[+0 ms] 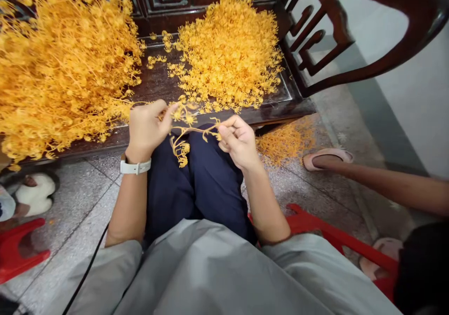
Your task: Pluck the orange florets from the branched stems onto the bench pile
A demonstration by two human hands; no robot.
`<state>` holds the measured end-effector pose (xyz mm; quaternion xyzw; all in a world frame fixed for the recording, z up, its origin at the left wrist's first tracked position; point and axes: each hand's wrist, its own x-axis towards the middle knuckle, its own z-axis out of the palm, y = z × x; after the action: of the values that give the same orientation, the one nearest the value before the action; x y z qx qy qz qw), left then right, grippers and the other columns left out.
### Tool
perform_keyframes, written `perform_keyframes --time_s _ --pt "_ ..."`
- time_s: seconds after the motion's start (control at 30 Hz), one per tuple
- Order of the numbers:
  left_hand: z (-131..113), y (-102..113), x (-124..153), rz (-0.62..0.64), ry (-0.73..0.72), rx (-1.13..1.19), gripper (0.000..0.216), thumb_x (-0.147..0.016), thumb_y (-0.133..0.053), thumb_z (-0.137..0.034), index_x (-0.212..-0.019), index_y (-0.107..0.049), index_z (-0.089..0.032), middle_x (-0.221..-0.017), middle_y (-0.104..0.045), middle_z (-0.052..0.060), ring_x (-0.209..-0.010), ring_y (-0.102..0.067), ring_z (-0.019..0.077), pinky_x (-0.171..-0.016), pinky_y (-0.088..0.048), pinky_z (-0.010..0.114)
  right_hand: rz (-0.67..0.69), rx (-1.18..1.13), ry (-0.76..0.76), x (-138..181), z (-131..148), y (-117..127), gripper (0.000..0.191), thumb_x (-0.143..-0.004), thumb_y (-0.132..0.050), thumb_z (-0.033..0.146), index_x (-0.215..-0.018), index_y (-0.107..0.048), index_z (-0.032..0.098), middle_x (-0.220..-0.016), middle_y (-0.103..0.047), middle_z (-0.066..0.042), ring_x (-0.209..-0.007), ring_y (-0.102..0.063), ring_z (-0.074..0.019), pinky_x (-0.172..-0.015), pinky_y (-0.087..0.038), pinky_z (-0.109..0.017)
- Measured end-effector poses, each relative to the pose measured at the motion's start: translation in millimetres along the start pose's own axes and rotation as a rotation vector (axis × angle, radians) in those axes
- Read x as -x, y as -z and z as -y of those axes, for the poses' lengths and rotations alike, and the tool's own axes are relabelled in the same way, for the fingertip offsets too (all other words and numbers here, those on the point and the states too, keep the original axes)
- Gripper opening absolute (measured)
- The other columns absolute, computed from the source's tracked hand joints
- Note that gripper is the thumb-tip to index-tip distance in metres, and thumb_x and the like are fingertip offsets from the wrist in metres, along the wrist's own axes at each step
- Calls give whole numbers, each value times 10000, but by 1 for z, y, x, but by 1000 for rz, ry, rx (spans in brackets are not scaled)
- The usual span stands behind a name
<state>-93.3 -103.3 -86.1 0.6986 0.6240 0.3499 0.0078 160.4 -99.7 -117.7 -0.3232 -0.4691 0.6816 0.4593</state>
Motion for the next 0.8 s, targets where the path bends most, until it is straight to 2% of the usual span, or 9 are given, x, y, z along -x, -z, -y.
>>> perform_keyframes --time_s 0.2,0.3,0.43,0.5,0.6,0.63,0.73,0.77,0.8 --pt "7 -1 0 -79 57 -18 500 -1091 -615 -545 -716 -529 -225 -569 -455 -4 -522 -435 159 -578 -282 346 38 178 133 26 2 -5 308 -1031 -762 473 -946 -613 217 -628 -472 84 -498 -374 -60 -482 -284 -219" --pt "6 -2 0 -133 100 -70 468 -1095 -624 -495 -729 -514 -225 -576 -429 -9 -524 -416 160 -591 -266 351 142 338 246 35 6 -10 180 -1064 -729 331 -950 -677 202 -736 -595 40 -575 -514 -62 -545 -381 -212" --pt "11 -7 -1 -97 119 -97 465 -1099 -626 -464 -728 -475 -228 -577 -375 -19 -517 -371 156 -605 -245 351 282 523 381 52 26 -15 101 -1053 -708 163 -958 -715 196 -804 -701 6 -678 -662 -81 -637 -486 -210" --pt "19 -9 -2 -92 133 -104 451 -1095 -639 -472 -747 -483 -231 -586 -358 -20 -534 -382 166 -616 -251 349 394 445 406 67 44 -12 161 -1068 -659 135 -925 -697 199 -770 -715 0 -673 -689 -88 -635 -504 -210" --pt "34 -7 -4 -163 186 -95 450 -1104 -626 -502 -764 -504 -234 -588 -354 -22 -550 -395 175 -623 -276 347 644 32 489 96 78 4 324 -1118 -568 193 -802 -632 228 -654 -664 36 -492 -592 -61 -490 -433 -221" --pt "37 -5 -4 -169 197 -72 468 -1116 -604 -516 -758 -502 -233 -584 -358 -23 -544 -387 170 -615 -279 346 772 -60 515 103 89 11 344 -1115 -582 198 -777 -632 235 -641 -656 45 -444 -548 -59 -448 -405 -248" --pt "35 0 -3 -91 180 28 512 -1137 -542 -579 -764 -541 -227 -567 -374 -28 -517 -364 155 -574 -260 342 1197 -25 524 105 107 29 255 -1015 -749 144 -773 -714 214 -726 -719 15 -484 -602 -62 -438 -433 -278" --pt "32 2 -2 -57 162 52 513 -1138 -530 -598 -791 -584 -223 -563 -380 -31 -509 -364 152 -563 -254 338 1223 11 508 98 108 31 209 -980 -811 189 -787 -738 222 -732 -727 17 -502 -619 -59 -440 -450 -251" --pt "27 3 -1 -31 140 65 510 -1136 -525 -614 -834 -636 -218 -560 -391 -33 -503 -371 151 -556 -254 334 1142 51 471 87 105 32 188 -949 -863 271 -800 -751 241 -719 -722 26 -502 -615 -57 -436 -458 -220"
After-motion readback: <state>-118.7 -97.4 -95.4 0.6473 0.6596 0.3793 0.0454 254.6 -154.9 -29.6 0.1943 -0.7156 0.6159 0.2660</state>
